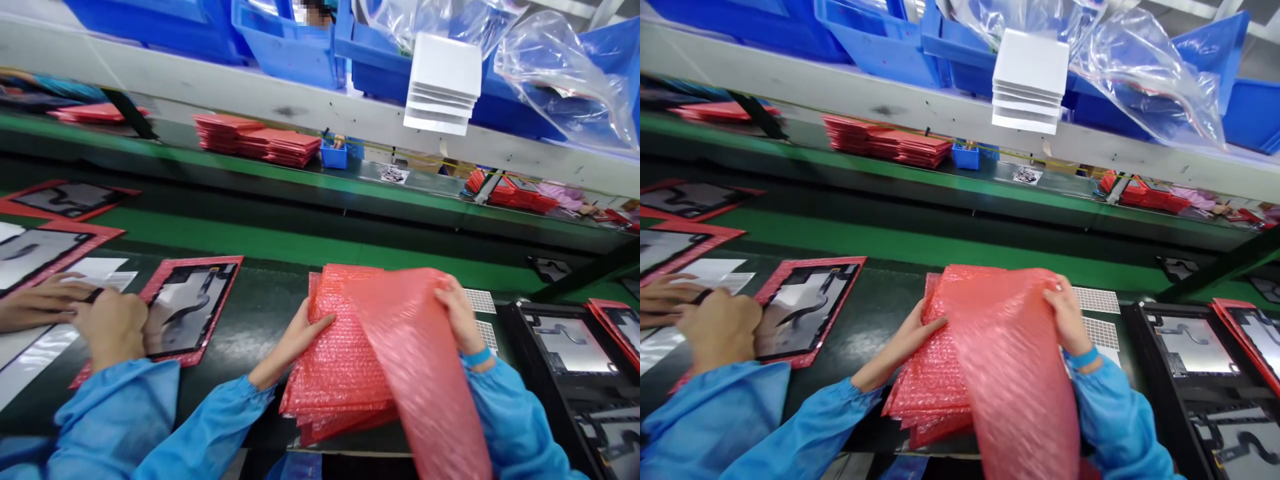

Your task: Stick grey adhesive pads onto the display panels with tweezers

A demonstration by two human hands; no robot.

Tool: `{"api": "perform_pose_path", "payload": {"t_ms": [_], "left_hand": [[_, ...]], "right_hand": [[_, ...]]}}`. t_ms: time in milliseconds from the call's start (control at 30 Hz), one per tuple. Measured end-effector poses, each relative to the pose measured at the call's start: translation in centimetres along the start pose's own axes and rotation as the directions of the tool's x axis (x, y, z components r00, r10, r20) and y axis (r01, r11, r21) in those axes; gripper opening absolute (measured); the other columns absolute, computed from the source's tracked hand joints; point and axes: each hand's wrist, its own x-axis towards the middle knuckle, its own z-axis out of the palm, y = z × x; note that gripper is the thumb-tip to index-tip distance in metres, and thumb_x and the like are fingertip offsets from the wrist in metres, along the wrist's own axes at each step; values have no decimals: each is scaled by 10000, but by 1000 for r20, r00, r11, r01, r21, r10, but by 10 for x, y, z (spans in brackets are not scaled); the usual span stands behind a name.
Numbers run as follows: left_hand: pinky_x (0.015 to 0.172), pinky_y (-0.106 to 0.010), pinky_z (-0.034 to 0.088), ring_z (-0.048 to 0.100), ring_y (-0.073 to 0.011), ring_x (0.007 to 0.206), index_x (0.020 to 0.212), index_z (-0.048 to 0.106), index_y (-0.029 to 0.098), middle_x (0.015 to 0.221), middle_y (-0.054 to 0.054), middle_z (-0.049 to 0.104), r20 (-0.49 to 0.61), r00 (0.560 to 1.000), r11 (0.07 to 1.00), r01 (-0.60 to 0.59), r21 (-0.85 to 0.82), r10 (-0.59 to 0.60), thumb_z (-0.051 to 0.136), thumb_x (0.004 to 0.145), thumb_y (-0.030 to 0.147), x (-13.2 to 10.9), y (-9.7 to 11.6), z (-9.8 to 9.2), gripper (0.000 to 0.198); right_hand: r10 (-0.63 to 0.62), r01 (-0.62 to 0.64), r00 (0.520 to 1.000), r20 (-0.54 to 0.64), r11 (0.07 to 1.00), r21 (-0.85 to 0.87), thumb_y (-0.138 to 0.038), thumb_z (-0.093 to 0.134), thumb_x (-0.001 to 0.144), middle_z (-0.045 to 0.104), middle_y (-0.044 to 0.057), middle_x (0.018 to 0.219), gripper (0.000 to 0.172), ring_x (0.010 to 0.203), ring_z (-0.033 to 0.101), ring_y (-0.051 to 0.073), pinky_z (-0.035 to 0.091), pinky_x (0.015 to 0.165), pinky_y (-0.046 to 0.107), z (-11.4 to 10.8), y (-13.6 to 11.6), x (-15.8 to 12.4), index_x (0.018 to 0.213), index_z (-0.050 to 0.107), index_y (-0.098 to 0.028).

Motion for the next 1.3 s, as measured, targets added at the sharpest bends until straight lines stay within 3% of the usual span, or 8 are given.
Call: {"api": "perform_pose_path", "payload": {"t_ms": [133, 267, 400, 767, 900, 1033, 1133, 1300], "left_hand": [[1131, -432, 484, 605, -351, 1350, 1288, 655, 187, 1394, -135, 685, -10, 1000, 1000, 24, -16, -24, 694, 821, 744, -3, 5, 2, 728], [1093, -454, 511, 648, -350, 1278, 1315, 636, 190, 1345, -131, 708, -7, 998, 998, 66, -5, -66, 507, 861, 864, -5, 7, -1, 823], [1135, -452, 468, 631, -343, 1288, 1385, 559, 214, 1407, -129, 660, -49, 995, 992, 94, 86, -90, 917, 668, 572, -5, 8, -5, 877], [1131, -446, 488, 653, -322, 1277, 1389, 538, 209, 1394, -137, 662, -55, 992, 985, 119, 125, -113, 898, 698, 504, 0, 3, -8, 834], [1172, -464, 458, 630, -337, 1323, 1388, 540, 218, 1414, -135, 658, -58, 995, 986, 94, 135, -87, 891, 707, 498, 1, 0, -12, 816], [1169, -467, 465, 634, -346, 1318, 1409, 535, 200, 1424, -153, 651, -76, 997, 985, 44, 167, -32, 867, 735, 511, 3, -2, -10, 813], [1211, -477, 422, 598, -350, 1359, 1473, 501, 196, 1483, -160, 607, -101, 994, 975, -24, 222, 47, 875, 724, 506, 7, -6, -9, 892], [1247, -594, 342, 521, -414, 1421, 1553, 448, 173, 1539, -211, 526, -197, 972, 943, -57, 328, 127, 839, 723, 611, 25, -18, -25, 1017]], "right_hand": [[-74, 77, 997, 21, 985, -155, -402, 539, 936, 696, 93, 1076, 237, 1000, 715, 271, 597, 918, 438, 70, 67, 9, 1116, 473, -262], [-92, 88, 996, -3, 969, -231, -365, 543, 981, 656, 129, 1224, 252, 1202, 648, 286, 526, 1066, 471, 95, 99, 0, 1203, 483, -260], [-79, 82, 997, 22, 943, -321, -392, 549, 1023, 696, 127, 1185, 326, 1101, 682, 270, 553, 1009, 451, 74, 100, 12, 1303, 509, -231], [1, 172, 949, 315, 837, -519, -347, 750, 907, 821, 76, 949, 142, 901, 765, 281, 553, 854, 388, 7, 79, 74, 913, 787, -210], [-111, 197, 976, 188, 817, -541, -412, 642, 970, 815, 98, 1002, 236, 956, 745, 289, 541, 897, 423, -23, 41, 65, 970, 763, -210], [-280, 169, 928, -245, 904, -394, -532, 627, 985, 770, 76, 933, 355, 810, 700, 230, 541, 755, 364, -53, 4, 50, 1072, 683, -193], [-205, 169, 877, -433, 978, -121, -551, 697, 942, 743, 45, 959, 372, 795, 669, 193, 526, 746, 325, -49, -3, 30, 1077, 661, -206], [34, -26, 959, -282, 999, 35, -612, 712, 902, 722, 17, 903, 431, 801, 670, 203, 525, 763, 328, 17, 40, -17, 1047, 621, -216]]}}
